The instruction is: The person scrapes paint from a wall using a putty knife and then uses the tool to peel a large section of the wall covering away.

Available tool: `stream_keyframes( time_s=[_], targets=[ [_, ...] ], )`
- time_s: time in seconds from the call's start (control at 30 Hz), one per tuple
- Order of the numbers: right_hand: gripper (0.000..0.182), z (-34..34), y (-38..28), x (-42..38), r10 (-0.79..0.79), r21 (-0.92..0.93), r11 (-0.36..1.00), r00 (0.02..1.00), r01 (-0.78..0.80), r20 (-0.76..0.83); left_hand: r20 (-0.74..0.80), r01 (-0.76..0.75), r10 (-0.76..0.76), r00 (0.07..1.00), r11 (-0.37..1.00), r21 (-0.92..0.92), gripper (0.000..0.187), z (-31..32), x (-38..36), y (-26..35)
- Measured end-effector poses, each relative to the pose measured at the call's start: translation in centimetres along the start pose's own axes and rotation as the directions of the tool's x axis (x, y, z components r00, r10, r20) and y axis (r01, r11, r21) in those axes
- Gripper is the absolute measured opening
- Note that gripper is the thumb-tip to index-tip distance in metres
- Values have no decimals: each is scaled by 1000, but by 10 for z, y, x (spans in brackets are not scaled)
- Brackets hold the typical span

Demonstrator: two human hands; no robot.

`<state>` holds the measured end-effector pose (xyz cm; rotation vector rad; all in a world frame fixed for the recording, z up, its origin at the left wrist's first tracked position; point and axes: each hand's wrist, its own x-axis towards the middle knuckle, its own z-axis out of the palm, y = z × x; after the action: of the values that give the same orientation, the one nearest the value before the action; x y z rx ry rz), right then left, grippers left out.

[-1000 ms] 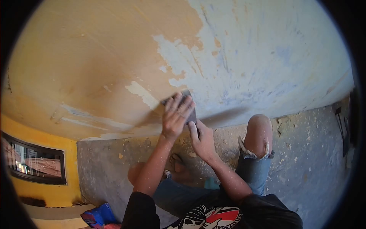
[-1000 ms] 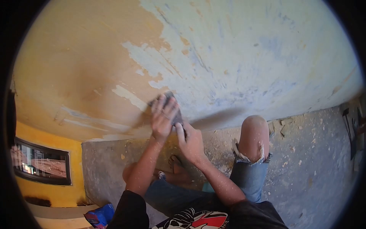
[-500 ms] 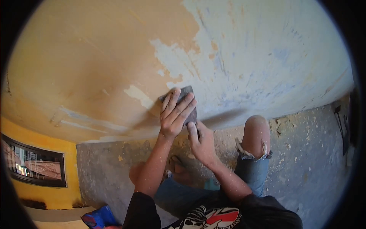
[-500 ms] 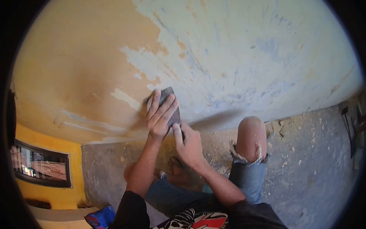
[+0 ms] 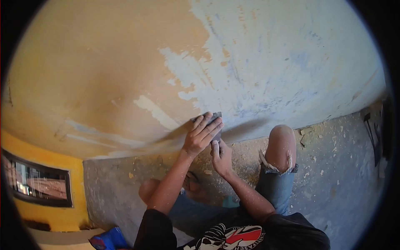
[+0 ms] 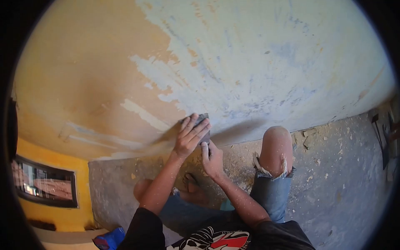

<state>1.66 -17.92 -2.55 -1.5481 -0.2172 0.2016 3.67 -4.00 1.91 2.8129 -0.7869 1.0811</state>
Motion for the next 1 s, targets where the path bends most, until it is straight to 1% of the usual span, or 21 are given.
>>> stream_keyframes(
  time_s=[0.03, 0.07, 0.1, 0.17, 0.2, 0.3, 0.33, 0.43, 0.47, 0.5, 0.57, 0.6, 0.63, 0.67, 0.7, 0.77, 0.83, 0.9, 0.93, 0.97, 1.0],
  targets=[
    [28, -1, -20, 9, -61, -5, 998, 998, 61, -11, -104, -54, 59, 993, 997, 53, 35, 3, 5, -5],
    [28, -1, -24, 7, -107, -12, 994, 994, 107, -5, -13, 49, -49, 999, 999, -4, 35, -21, 19, -4],
    [28, -1, -17, -2, -76, -13, 997, 997, 77, 10, 10, 73, -73, 997, 997, -12, 35, -16, 5, 2],
    [29, -5, -13, 3, 73, -46, 997, 995, -70, 73, 13, 62, -62, 998, 998, -19, 32, 7, -9, -3],
    [29, -2, 6, -4, 6, -6, 1000, 1000, -6, 15, 71, 45, -43, 997, 998, -32, 31, 20, -22, 0],
    [29, -8, -15, 2, 38, 16, 999, 998, -39, 43, -38, -4, 4, 999, 1000, 1, 31, 3, 9, -4],
    [29, -16, -37, 8, -3, -11, 1000, 999, 3, 40, -96, 10, -8, 995, 1000, 14, 33, -3, 24, -7],
    [28, -18, -22, 8, 30, -20, 999, 999, -30, 30, -36, 76, -78, 996, 996, -36, 33, 7, 14, 2],
    [28, -18, -17, 7, 21, -22, 1000, 999, -21, 33, 57, 49, -48, 997, 999, -10, 33, 15, 3, 6],
    [27, -18, -17, 1, 60, -4, 998, 998, -60, 36, 78, 66, -63, 995, 997, -48, 33, 14, 3, 9],
    [27, -18, -11, 8, 90, 27, 996, 996, -90, 13, -41, -12, 12, 999, 1000, -13, 34, 20, 9, -2],
    [27, -20, -22, 11, 30, 32, 999, 1000, -30, -1, -32, -20, 19, 999, 999, -29, 34, 23, 16, -4],
    [27, -20, -25, 12, -14, 31, 999, 1000, 14, -2, -50, 17, -18, 999, 1000, -19, 34, 20, 23, -4],
    [27, -22, -24, 15, 50, 2, 999, 998, -50, 35, -66, 65, -65, 996, 998, -2, 33, 15, 22, -1],
    [27, -19, -11, 14, 47, -2, 999, 998, -47, 45, -69, 74, -73, 995, 997, 4, 33, 19, 13, -2],
    [27, -13, 21, 7, 115, -44, 992, 993, -114, 13, 156, 31, -21, 987, 998, -61, 29, 28, -4, 1],
    [27, 0, 5, 11, 66, 19, 998, 997, -65, -28, 114, -22, 29, 993, 998, -59, 29, 24, 7, -12],
    [28, -3, 3, 14, 63, 69, 996, 997, -59, -49, -74, 4, -2, 997, 1000, 26, 33, 23, 15, -15],
    [28, -7, 2, 20, 77, 14, 997, 997, -77, -2, -39, 66, -67, 997, 998, -23, 33, 19, 18, -11],
    [28, -12, 1, 22, 85, -38, 996, 996, -83, 39, -32, 70, -71, 997, 997, -25, 33, 24, 7, -8],
    [28, -11, 22, 18, 80, -51, 996, 997, -79, 21, 57, 17, -17, 998, 1000, 5, 30, 34, -6, -6]
  ],
)
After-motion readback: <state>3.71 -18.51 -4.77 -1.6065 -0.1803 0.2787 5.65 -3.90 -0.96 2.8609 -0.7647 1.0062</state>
